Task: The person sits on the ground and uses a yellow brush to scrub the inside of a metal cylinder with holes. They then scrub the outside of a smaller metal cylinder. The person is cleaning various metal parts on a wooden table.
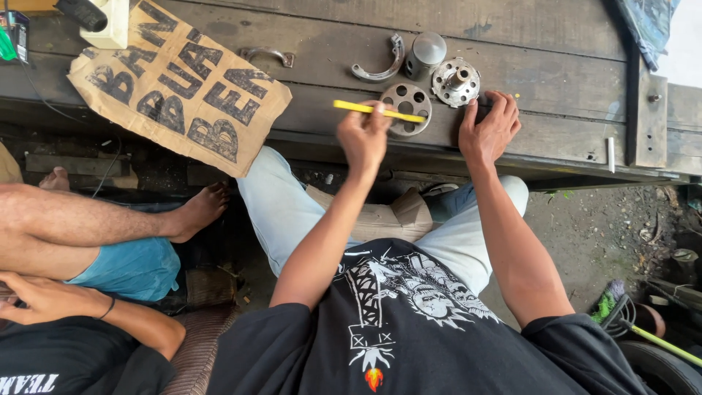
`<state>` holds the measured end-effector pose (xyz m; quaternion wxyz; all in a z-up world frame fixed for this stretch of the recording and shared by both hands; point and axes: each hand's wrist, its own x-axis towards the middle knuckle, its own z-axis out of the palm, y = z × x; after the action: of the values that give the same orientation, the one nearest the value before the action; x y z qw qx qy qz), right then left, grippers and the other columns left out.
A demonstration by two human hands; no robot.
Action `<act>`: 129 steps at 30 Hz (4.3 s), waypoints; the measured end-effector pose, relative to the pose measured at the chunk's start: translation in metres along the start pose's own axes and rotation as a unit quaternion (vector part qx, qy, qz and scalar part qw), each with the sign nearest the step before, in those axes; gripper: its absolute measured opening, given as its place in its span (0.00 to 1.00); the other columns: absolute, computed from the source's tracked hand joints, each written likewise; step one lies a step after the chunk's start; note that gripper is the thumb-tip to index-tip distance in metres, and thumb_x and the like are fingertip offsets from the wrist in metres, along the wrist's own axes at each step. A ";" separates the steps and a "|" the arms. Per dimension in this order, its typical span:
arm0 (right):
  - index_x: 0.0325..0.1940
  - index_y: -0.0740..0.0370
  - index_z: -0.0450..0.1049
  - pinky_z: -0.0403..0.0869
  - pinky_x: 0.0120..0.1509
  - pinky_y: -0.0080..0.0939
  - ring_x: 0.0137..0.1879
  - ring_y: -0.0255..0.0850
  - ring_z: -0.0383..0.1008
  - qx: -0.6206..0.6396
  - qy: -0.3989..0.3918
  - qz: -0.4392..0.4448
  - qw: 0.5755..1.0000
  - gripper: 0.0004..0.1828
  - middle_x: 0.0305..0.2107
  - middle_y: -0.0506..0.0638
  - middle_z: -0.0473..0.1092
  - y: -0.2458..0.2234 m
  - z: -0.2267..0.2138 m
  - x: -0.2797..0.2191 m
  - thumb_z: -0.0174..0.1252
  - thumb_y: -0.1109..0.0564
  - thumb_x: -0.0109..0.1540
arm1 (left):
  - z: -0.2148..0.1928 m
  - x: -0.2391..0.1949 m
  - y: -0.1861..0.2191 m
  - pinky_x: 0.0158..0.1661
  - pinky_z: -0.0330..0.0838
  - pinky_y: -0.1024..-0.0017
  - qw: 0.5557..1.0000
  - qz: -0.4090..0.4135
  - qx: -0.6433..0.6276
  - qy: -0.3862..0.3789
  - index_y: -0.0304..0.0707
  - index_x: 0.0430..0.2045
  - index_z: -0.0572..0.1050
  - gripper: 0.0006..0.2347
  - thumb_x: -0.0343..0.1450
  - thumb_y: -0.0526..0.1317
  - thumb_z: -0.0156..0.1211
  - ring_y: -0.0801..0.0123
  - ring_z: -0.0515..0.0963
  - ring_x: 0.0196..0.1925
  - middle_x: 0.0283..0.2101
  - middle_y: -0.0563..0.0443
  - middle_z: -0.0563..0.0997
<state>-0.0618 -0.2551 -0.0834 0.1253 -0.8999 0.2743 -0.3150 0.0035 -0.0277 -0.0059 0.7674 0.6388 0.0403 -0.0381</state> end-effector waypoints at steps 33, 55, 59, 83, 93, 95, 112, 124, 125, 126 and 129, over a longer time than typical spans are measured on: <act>0.53 0.55 0.73 0.60 0.66 0.50 0.66 0.49 0.66 -0.015 0.007 0.012 1.000 0.16 0.51 0.48 0.68 0.002 0.003 -0.004 0.63 0.47 0.65 | 0.021 0.038 -0.012 0.41 0.83 0.49 0.995 -0.069 -0.067 0.008 0.17 0.43 0.75 0.09 0.75 0.32 0.58 0.33 0.82 0.42 0.42 0.20 0.81; 0.53 0.55 0.71 0.60 0.64 0.50 0.65 0.49 0.66 -0.016 0.012 0.016 1.000 0.16 0.51 0.49 0.67 -0.008 -0.007 -0.001 0.62 0.47 0.65 | 0.036 0.047 -0.035 0.41 0.85 0.51 0.992 -0.094 -0.085 0.021 0.23 0.41 0.77 0.06 0.75 0.31 0.61 0.42 0.86 0.40 0.41 0.28 0.83; 0.53 0.55 0.72 0.60 0.65 0.50 0.65 0.49 0.66 -0.007 0.017 0.017 1.000 0.17 0.51 0.49 0.68 -0.005 -0.004 0.000 0.63 0.47 0.65 | 0.036 0.058 -0.044 0.42 0.84 0.49 0.991 -0.062 -0.107 0.050 0.21 0.41 0.75 0.07 0.75 0.32 0.58 0.38 0.84 0.43 0.41 0.23 0.81; 0.54 0.56 0.71 0.59 0.65 0.51 0.65 0.50 0.66 -0.003 0.011 0.005 1.000 0.17 0.51 0.50 0.68 -0.006 -0.005 -0.001 0.63 0.48 0.66 | 0.023 0.019 -0.012 0.41 0.83 0.48 0.997 -0.054 -0.053 -0.030 0.22 0.39 0.77 0.06 0.76 0.32 0.58 0.37 0.84 0.41 0.41 0.23 0.82; 0.53 0.57 0.72 0.59 0.65 0.50 0.65 0.50 0.66 -0.009 0.016 0.002 1.000 0.17 0.51 0.51 0.68 -0.003 -0.003 -0.002 0.63 0.48 0.65 | 0.025 0.015 -0.009 0.40 0.84 0.53 0.998 -0.048 -0.042 -0.027 0.22 0.38 0.78 0.06 0.75 0.31 0.59 0.40 0.85 0.39 0.40 0.24 0.83; 0.53 0.57 0.71 0.59 0.65 0.50 0.65 0.50 0.66 -0.004 0.014 0.002 1.000 0.17 0.51 0.50 0.68 -0.003 -0.003 -0.002 0.63 0.48 0.66 | 0.016 0.033 -0.019 0.41 0.84 0.52 0.996 -0.057 -0.069 -0.001 0.21 0.39 0.77 0.07 0.75 0.32 0.58 0.40 0.84 0.41 0.41 0.23 0.82; 0.52 0.57 0.71 0.59 0.64 0.50 0.65 0.50 0.65 0.003 0.013 -0.003 1.000 0.16 0.51 0.49 0.67 -0.002 -0.003 -0.002 0.63 0.49 0.66 | -0.006 0.023 -0.012 0.46 0.81 0.43 0.987 -0.082 -0.133 0.031 0.19 0.42 0.74 0.08 0.76 0.32 0.57 0.34 0.83 0.44 0.43 0.20 0.81; 0.53 0.57 0.70 0.58 0.65 0.50 0.65 0.51 0.64 0.014 0.003 -0.002 1.000 0.16 0.51 0.50 0.66 -0.007 -0.009 0.000 0.63 0.50 0.66 | -0.002 0.002 -0.017 0.45 0.82 0.46 0.989 -0.079 -0.125 0.021 0.22 0.42 0.74 0.08 0.76 0.33 0.58 0.37 0.84 0.44 0.43 0.21 0.81; 0.53 0.57 0.70 0.58 0.65 0.50 0.65 0.51 0.65 0.017 0.007 -0.002 1.000 0.16 0.51 0.50 0.67 -0.008 -0.010 0.000 0.63 0.50 0.66 | 0.004 -0.004 -0.009 0.46 0.81 0.45 0.989 -0.089 -0.116 0.007 0.21 0.42 0.74 0.07 0.76 0.32 0.58 0.35 0.83 0.44 0.43 0.20 0.81; 0.53 0.57 0.70 0.58 0.65 0.50 0.65 0.51 0.65 0.019 0.011 -0.003 1.000 0.15 0.51 0.50 0.67 -0.009 -0.012 0.000 0.63 0.51 0.66 | 0.011 -0.011 -0.002 0.46 0.81 0.43 0.989 -0.098 -0.108 -0.007 0.21 0.41 0.75 0.07 0.76 0.32 0.58 0.34 0.83 0.44 0.43 0.19 0.81; 0.53 0.57 0.70 0.59 0.65 0.50 0.65 0.51 0.65 0.014 0.008 -0.003 1.000 0.16 0.51 0.50 0.67 -0.009 -0.013 0.000 0.64 0.50 0.66 | -0.010 0.014 -0.027 0.46 0.81 0.45 0.990 -0.065 -0.120 0.029 0.20 0.42 0.75 0.08 0.76 0.33 0.58 0.37 0.84 0.45 0.44 0.21 0.81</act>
<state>-0.0663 -0.2480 -0.0699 0.1352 -0.8964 0.2677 -0.3264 0.0146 -0.0233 -0.0360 0.8331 0.5386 0.1080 -0.0647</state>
